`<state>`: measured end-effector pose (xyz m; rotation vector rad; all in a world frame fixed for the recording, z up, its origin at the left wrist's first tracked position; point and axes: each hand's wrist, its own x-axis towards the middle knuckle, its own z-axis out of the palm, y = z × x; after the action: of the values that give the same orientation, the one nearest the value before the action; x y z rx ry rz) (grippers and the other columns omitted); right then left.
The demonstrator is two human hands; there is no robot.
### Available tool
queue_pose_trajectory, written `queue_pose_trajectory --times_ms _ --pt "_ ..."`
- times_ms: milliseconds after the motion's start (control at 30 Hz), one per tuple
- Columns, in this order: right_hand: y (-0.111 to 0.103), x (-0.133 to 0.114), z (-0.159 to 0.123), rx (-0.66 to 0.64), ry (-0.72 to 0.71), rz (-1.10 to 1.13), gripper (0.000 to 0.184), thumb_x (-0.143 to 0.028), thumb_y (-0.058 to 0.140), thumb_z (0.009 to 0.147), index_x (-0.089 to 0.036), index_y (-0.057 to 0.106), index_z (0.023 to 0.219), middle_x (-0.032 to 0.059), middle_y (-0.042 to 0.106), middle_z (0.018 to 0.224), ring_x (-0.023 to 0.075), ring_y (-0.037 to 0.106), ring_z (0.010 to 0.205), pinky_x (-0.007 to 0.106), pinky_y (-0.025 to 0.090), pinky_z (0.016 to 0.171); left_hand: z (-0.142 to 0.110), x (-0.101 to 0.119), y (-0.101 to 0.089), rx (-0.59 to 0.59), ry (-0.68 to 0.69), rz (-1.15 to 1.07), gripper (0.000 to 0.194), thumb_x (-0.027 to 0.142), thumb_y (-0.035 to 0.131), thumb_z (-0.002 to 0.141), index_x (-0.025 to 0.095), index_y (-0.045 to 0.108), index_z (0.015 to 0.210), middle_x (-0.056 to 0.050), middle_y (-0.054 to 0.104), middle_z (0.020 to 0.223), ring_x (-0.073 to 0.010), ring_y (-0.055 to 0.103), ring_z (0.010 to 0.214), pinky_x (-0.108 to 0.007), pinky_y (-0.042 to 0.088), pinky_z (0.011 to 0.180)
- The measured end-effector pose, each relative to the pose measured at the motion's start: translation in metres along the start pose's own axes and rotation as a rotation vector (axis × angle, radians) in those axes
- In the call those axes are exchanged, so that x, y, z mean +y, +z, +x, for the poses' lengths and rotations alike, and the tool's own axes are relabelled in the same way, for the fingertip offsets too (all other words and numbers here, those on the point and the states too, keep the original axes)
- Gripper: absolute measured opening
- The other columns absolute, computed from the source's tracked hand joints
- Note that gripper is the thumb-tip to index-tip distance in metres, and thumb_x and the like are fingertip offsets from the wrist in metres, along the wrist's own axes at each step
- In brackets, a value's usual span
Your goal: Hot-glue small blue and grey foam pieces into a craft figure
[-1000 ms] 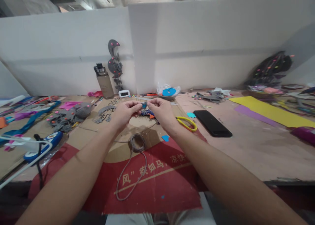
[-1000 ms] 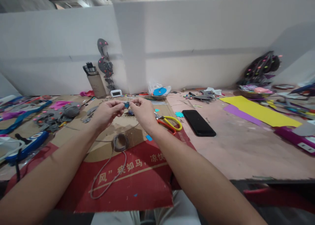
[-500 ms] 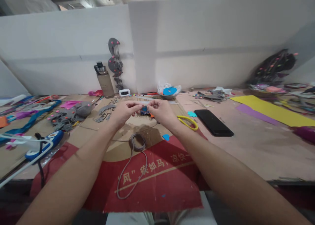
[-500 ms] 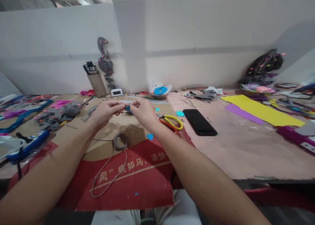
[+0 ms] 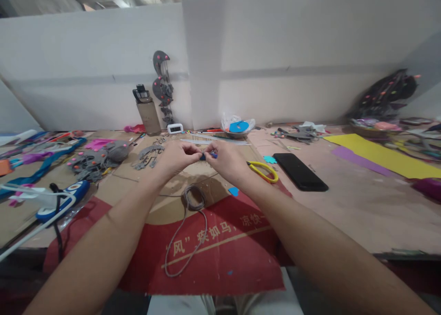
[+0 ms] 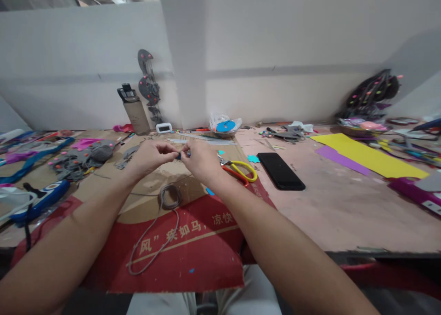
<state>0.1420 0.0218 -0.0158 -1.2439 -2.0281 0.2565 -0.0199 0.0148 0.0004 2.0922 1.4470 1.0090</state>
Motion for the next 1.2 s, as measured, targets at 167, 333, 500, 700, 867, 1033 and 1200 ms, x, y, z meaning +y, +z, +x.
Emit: queue_pose_trajectory --times_ms 167,333,500,700,867,1033,1200 --pt "0.001 0.0 -0.001 -0.017 -0.007 -0.033 0.013 -0.025 0.055 0.078 -0.018 0.066 0.081 0.0072 0.067 0.084 0.0181 0.057 0.076 0.028 0.037 0.066 -0.001 -0.002 0.0 -0.039 -0.026 -0.065 0.016 0.029 0.063 0.068 0.017 0.072 0.071 -0.002 0.063 0.057 -0.0118 0.052 0.052 -0.023 0.034 0.05" --pt "0.004 0.002 0.0 -0.015 -0.035 -0.054 0.013 -0.025 0.055 0.078 -0.019 0.066 0.081 0.0067 0.067 0.084 0.0185 0.057 0.077 0.029 0.038 0.066 -0.001 -0.004 -0.002 -0.066 -0.058 -0.084 0.016 0.031 0.063 0.068 0.018 0.073 0.073 -0.002 0.063 0.054 -0.0113 0.05 0.048 -0.022 0.032 0.047" --pt "0.007 0.005 -0.002 0.0 -0.077 -0.105 0.013 -0.024 0.054 0.079 -0.019 0.065 0.082 0.0067 0.066 0.086 0.0183 0.057 0.078 0.029 0.038 0.066 0.002 -0.011 0.0 -0.063 0.004 0.025 0.015 0.029 0.061 0.069 0.019 0.072 0.07 -0.002 0.065 0.057 -0.0123 0.053 0.051 -0.023 0.034 0.048" --pt "0.011 0.006 -0.005 0.034 -0.138 -0.187 0.014 -0.023 0.05 0.082 -0.019 0.064 0.084 0.0076 0.065 0.088 0.0192 0.056 0.079 0.03 0.037 0.067 0.002 -0.014 0.006 0.022 0.101 0.196 0.011 0.026 0.061 0.067 0.019 0.068 0.063 -0.001 0.064 0.058 -0.0124 0.052 0.053 -0.025 0.033 0.051" --pt "0.011 0.004 -0.005 0.032 -0.167 -0.088 0.017 -0.021 0.047 0.084 -0.019 0.064 0.087 0.0074 0.063 0.091 0.0184 0.055 0.083 0.03 0.038 0.073 -0.001 -0.007 0.008 0.067 0.113 0.263 0.01 0.023 0.058 0.066 0.018 0.065 0.061 -0.001 0.061 0.057 -0.0122 0.05 0.053 -0.025 0.032 0.052" --pt "0.011 0.001 -0.003 0.089 -0.129 0.181 0.02 -0.023 0.047 0.085 -0.016 0.058 0.1 0.006 0.06 0.085 0.0165 0.052 0.079 0.029 0.039 0.073 0.003 -0.011 0.003 0.187 0.022 0.056 0.01 0.025 0.058 0.065 0.017 0.065 0.064 0.0 0.06 0.058 -0.0108 0.048 0.053 -0.024 0.033 0.052" --pt "0.017 0.004 -0.002 0.062 -0.01 0.408 0.019 -0.027 0.045 0.085 -0.017 0.054 0.097 0.0023 0.059 0.081 0.0136 0.052 0.072 0.027 0.039 0.069 0.007 -0.019 -0.003 0.253 -0.11 -0.296 0.011 0.027 0.061 0.063 0.017 0.064 0.064 0.0 0.058 0.055 -0.0095 0.046 0.049 -0.022 0.031 0.046"
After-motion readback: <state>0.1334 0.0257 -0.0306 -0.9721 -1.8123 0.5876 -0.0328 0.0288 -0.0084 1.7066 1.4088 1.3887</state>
